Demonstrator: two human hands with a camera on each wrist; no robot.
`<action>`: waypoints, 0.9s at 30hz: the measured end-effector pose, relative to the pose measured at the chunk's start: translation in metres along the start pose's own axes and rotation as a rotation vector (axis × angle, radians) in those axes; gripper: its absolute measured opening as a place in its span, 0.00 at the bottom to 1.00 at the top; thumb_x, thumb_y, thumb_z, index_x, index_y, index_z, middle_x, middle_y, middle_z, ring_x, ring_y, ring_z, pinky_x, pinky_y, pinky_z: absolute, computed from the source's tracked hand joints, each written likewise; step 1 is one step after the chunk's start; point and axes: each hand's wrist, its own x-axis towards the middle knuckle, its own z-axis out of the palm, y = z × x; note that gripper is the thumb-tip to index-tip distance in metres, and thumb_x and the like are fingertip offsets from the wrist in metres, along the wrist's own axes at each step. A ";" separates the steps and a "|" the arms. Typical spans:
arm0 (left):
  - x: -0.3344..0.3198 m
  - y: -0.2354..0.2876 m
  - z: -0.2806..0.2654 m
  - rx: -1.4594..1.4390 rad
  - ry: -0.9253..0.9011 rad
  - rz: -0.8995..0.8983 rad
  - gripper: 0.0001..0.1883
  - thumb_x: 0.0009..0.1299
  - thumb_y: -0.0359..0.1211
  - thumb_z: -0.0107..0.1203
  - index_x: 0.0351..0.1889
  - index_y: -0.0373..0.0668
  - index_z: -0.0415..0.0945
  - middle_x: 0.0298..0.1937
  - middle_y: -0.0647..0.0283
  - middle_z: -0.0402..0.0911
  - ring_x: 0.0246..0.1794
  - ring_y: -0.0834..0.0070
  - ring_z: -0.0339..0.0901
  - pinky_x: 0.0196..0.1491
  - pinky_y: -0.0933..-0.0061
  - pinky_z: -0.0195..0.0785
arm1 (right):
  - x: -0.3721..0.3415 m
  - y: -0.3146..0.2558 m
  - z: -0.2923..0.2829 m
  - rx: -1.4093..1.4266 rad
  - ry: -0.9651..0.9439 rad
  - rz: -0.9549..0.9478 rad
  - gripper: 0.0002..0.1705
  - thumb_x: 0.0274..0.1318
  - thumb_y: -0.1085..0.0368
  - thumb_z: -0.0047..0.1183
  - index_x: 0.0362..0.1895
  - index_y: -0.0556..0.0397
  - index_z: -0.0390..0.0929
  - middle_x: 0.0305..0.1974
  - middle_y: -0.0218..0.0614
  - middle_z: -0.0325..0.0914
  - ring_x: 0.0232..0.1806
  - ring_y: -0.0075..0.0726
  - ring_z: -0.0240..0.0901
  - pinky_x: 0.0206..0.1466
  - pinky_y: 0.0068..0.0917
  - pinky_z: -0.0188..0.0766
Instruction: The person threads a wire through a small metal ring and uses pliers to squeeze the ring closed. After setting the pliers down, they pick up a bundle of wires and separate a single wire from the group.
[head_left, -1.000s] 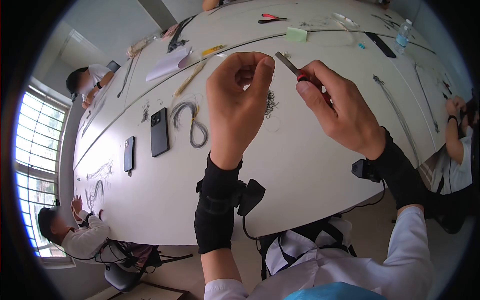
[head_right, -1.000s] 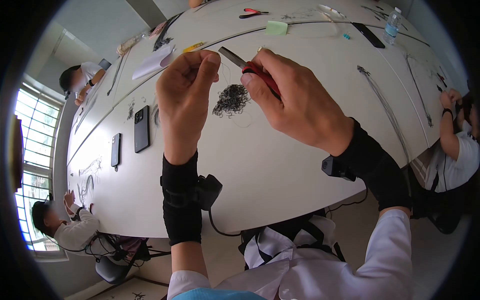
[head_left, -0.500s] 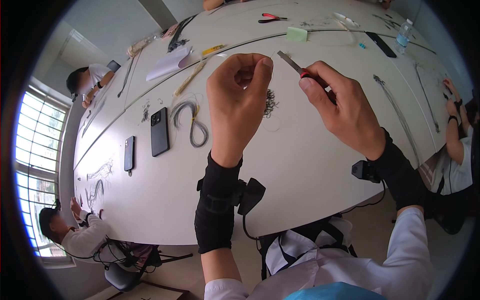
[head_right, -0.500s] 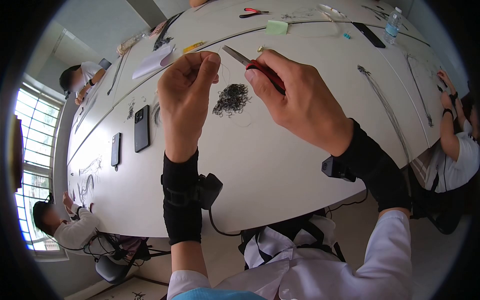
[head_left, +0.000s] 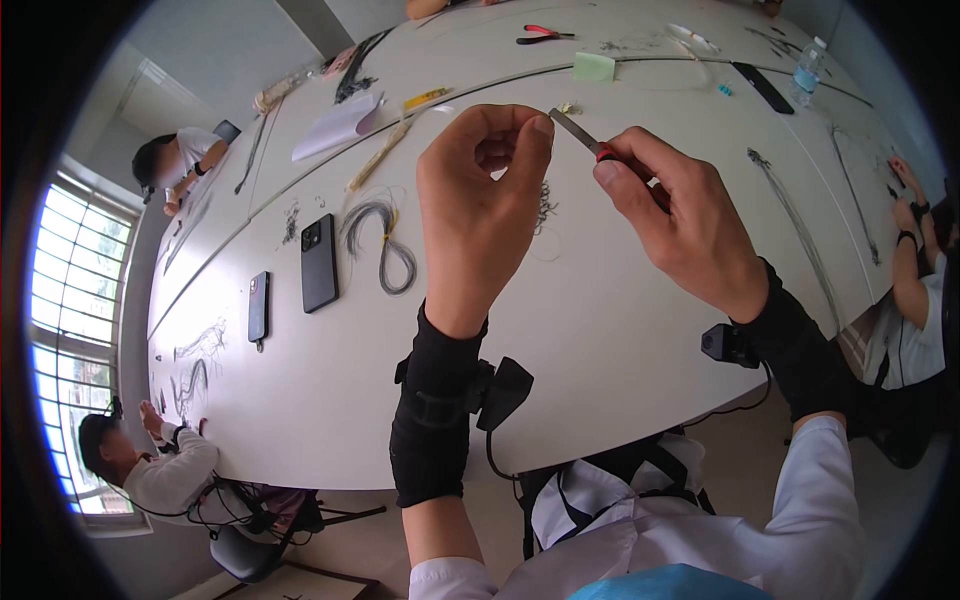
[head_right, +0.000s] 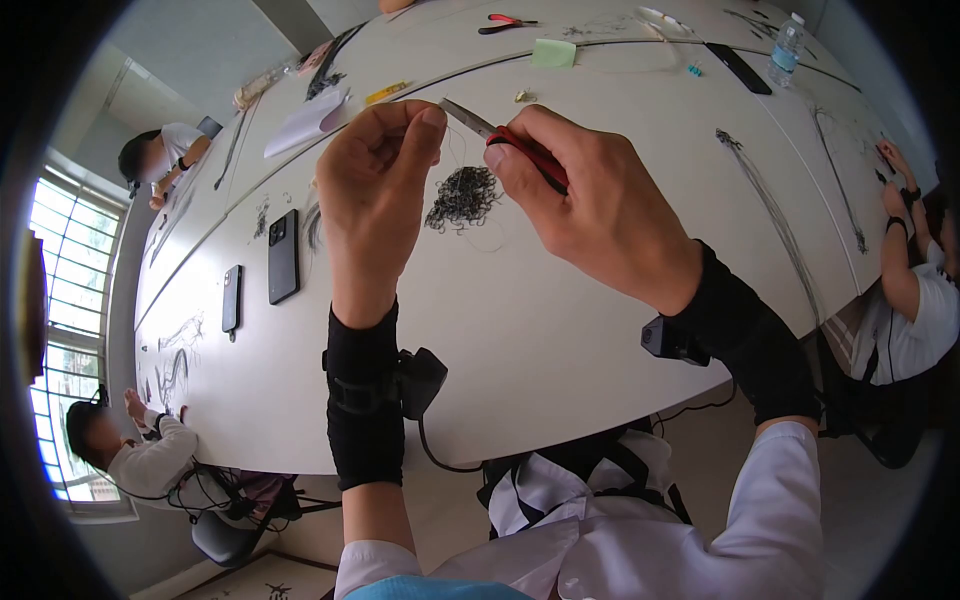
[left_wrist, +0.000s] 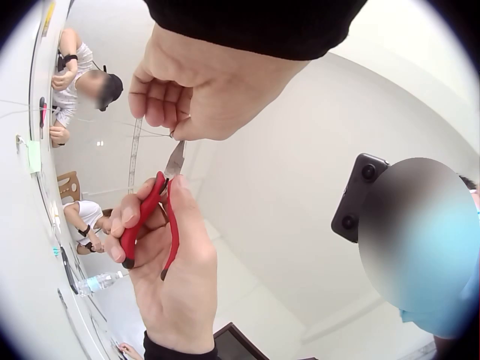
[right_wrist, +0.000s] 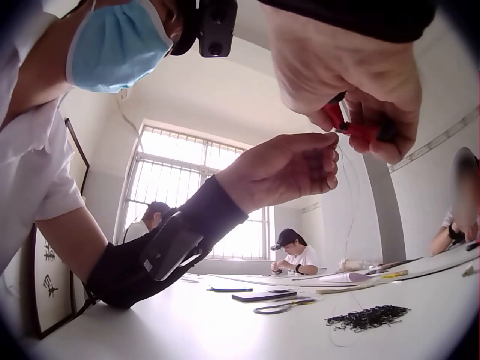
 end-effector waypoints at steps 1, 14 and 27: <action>0.000 0.001 0.000 0.001 0.002 -0.003 0.11 0.71 0.33 0.61 0.39 0.30 0.80 0.31 0.64 0.82 0.32 0.82 0.76 0.42 0.80 0.70 | 0.000 0.000 0.000 0.011 0.011 -0.001 0.16 0.70 0.58 0.50 0.36 0.59 0.72 0.23 0.41 0.74 0.22 0.40 0.70 0.31 0.33 0.69; 0.008 -0.013 -0.008 0.051 -0.007 -0.065 0.12 0.69 0.32 0.59 0.37 0.29 0.81 0.29 0.63 0.82 0.29 0.81 0.76 0.37 0.80 0.71 | 0.011 0.046 -0.066 0.176 0.314 0.034 0.23 0.72 0.46 0.44 0.34 0.52 0.75 0.22 0.24 0.64 0.22 0.18 0.59 0.27 0.20 0.56; 0.022 -0.063 -0.023 -0.021 -0.043 -0.178 0.15 0.68 0.35 0.62 0.40 0.28 0.82 0.31 0.65 0.81 0.32 0.81 0.75 0.42 0.78 0.71 | 0.008 0.161 -0.212 0.213 0.650 0.257 0.21 0.70 0.47 0.51 0.35 0.52 0.76 0.26 0.25 0.70 0.25 0.20 0.63 0.29 0.19 0.59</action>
